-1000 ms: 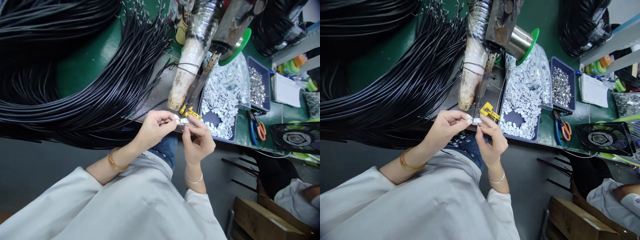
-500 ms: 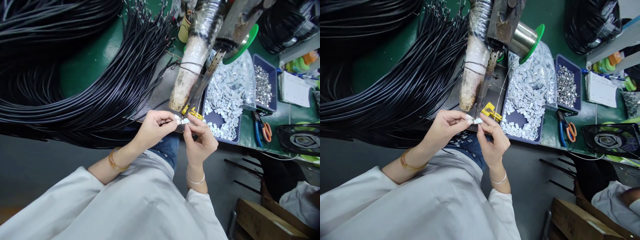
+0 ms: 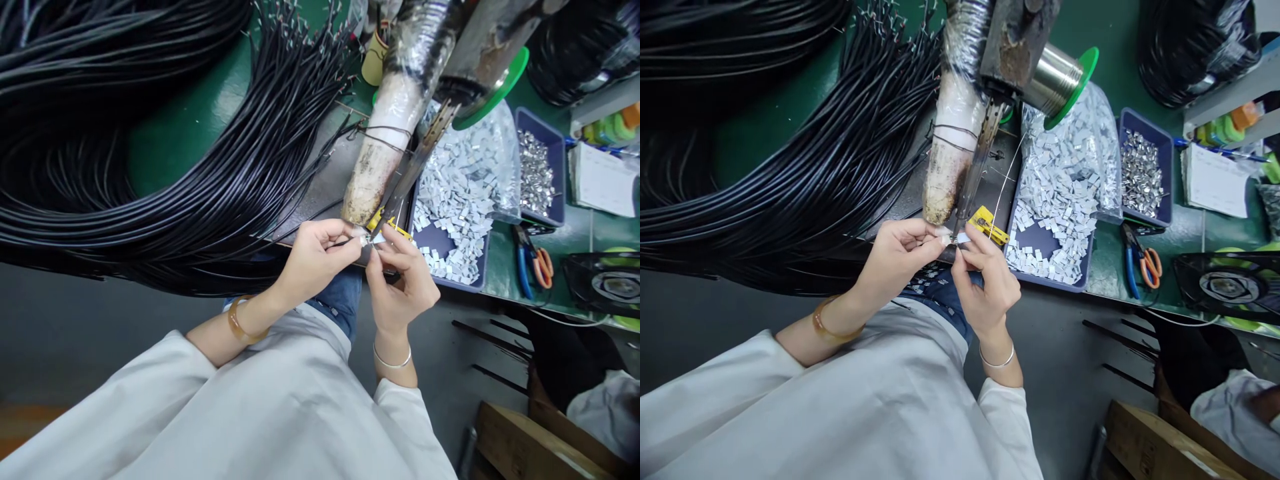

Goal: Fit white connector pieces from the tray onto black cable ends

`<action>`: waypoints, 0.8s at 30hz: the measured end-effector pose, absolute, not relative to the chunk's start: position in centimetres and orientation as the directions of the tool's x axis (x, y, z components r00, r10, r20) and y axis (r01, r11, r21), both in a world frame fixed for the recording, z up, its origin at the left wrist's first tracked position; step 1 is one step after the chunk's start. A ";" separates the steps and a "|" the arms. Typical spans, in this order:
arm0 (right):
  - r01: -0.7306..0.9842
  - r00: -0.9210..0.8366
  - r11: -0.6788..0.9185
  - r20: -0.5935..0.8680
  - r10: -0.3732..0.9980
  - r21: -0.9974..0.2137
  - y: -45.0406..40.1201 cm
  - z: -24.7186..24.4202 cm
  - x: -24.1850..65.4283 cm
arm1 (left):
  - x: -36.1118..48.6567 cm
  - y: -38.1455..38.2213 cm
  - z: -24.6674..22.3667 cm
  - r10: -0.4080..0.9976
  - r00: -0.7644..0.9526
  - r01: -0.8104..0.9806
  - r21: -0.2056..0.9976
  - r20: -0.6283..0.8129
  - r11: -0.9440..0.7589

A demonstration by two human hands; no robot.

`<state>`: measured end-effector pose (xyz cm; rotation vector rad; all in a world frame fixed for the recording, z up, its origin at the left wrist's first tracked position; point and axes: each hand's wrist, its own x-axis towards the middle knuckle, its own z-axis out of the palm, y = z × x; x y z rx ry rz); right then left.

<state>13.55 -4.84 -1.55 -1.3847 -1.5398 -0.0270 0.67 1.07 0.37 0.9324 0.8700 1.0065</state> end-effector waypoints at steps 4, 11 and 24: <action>0.769 0.171 0.340 0.688 0.705 -0.540 -4.7 -0.9 13.3 | 0.7 1.2 0.9 0.945 0.286 -0.315 0.916 -0.158 0.249; 0.796 0.161 0.315 0.682 0.713 -0.517 -5.5 -1.0 13.2 | 0.3 1.0 0.7 0.929 0.327 -0.286 0.919 -0.172 0.270; 0.711 0.347 0.371 0.757 0.553 -0.597 -5.8 -0.4 13.9 | -0.4 0.7 0.6 0.905 0.403 -0.256 0.932 -0.139 0.257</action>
